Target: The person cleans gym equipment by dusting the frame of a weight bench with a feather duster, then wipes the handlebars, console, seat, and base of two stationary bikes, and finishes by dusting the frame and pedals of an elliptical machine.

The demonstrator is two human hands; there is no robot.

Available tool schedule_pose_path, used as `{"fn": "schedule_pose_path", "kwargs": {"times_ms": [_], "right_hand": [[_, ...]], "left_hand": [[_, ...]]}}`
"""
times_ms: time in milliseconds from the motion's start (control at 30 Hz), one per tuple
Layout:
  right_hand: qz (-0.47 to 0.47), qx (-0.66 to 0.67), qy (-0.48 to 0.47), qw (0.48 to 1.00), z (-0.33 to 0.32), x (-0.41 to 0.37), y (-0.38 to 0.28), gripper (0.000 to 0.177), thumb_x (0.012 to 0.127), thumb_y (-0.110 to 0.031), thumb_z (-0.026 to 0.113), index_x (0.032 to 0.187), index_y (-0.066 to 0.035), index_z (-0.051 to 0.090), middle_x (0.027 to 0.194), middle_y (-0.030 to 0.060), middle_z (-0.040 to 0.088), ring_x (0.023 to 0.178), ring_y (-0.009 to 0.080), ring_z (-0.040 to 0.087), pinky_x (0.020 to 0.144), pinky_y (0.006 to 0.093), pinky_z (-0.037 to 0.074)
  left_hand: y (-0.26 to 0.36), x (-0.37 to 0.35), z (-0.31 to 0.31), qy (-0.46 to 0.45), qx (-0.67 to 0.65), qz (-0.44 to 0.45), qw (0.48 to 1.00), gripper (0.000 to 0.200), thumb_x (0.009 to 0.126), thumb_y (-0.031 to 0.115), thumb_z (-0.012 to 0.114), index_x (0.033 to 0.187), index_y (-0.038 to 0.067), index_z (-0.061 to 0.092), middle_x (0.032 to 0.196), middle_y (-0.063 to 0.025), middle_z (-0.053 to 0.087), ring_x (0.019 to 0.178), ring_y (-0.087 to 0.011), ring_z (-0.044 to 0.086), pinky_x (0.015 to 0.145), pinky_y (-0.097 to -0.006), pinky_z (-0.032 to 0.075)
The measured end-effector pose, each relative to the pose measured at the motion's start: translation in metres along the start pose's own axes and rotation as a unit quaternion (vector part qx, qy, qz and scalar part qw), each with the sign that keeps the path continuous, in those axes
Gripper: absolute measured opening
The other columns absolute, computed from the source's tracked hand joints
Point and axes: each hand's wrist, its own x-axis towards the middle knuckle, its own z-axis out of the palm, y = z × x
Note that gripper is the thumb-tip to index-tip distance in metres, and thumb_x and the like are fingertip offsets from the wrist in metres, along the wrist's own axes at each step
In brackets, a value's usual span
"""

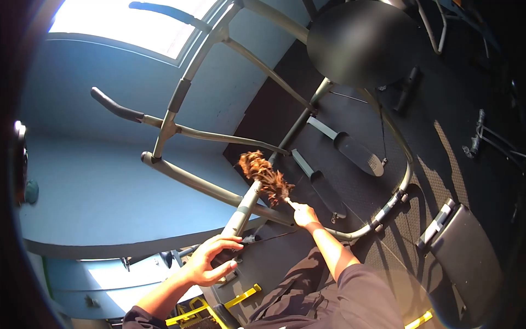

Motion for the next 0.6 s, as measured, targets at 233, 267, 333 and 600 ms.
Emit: {"fn": "schedule_pose_path", "kwargs": {"times_ms": [233,267,333,600], "right_hand": [[0.066,0.007,0.009,0.998,0.034,0.151,0.041,0.036,0.090,-0.015,0.052,0.120,-0.018,0.071,0.112,0.0186,0.070,0.107,0.0373,0.067,0.091,0.0434,0.053],[0.064,-0.008,0.003,0.998,0.037,0.169,0.042,0.033,0.090,-0.015,0.054,0.118,-0.016,0.072,0.111,0.0192,0.070,0.106,0.0372,0.067,0.090,0.0435,0.053],[0.121,-0.023,-0.003,0.992,0.044,0.203,0.045,0.031,0.089,-0.014,0.056,0.115,-0.013,0.072,0.108,0.0202,0.071,0.103,0.0368,0.069,0.086,0.0435,0.055],[0.257,0.162,-0.029,0.952,0.099,0.298,0.075,0.019,0.092,-0.004,0.051,0.074,-0.007,0.053,0.055,0.0077,0.050,0.037,0.0199,0.045,0.034,0.0377,0.034]], "left_hand": [[-0.005,0.006,-0.004,0.003,-0.031,-0.032,0.999,0.038,0.082,0.013,0.073,0.119,0.007,0.066,0.131,-0.0142,0.060,0.117,-0.0340,0.057,0.100,-0.0455,0.043],[-0.008,0.006,-0.004,-0.001,-0.026,-0.032,0.999,0.038,0.081,0.012,0.073,0.119,0.008,0.067,0.132,-0.0141,0.060,0.118,-0.0342,0.057,0.101,-0.0459,0.043],[-0.005,0.011,-0.004,0.011,-0.050,-0.042,0.998,0.041,0.078,0.012,0.072,0.119,0.008,0.067,0.130,-0.0131,0.064,0.119,-0.0326,0.059,0.100,-0.0445,0.042],[-0.003,0.015,-0.007,0.027,-0.088,-0.114,0.989,0.032,0.073,0.009,0.069,0.104,0.010,0.070,0.124,-0.0178,0.067,0.122,-0.0396,0.059,0.114,-0.0599,0.022]]}}
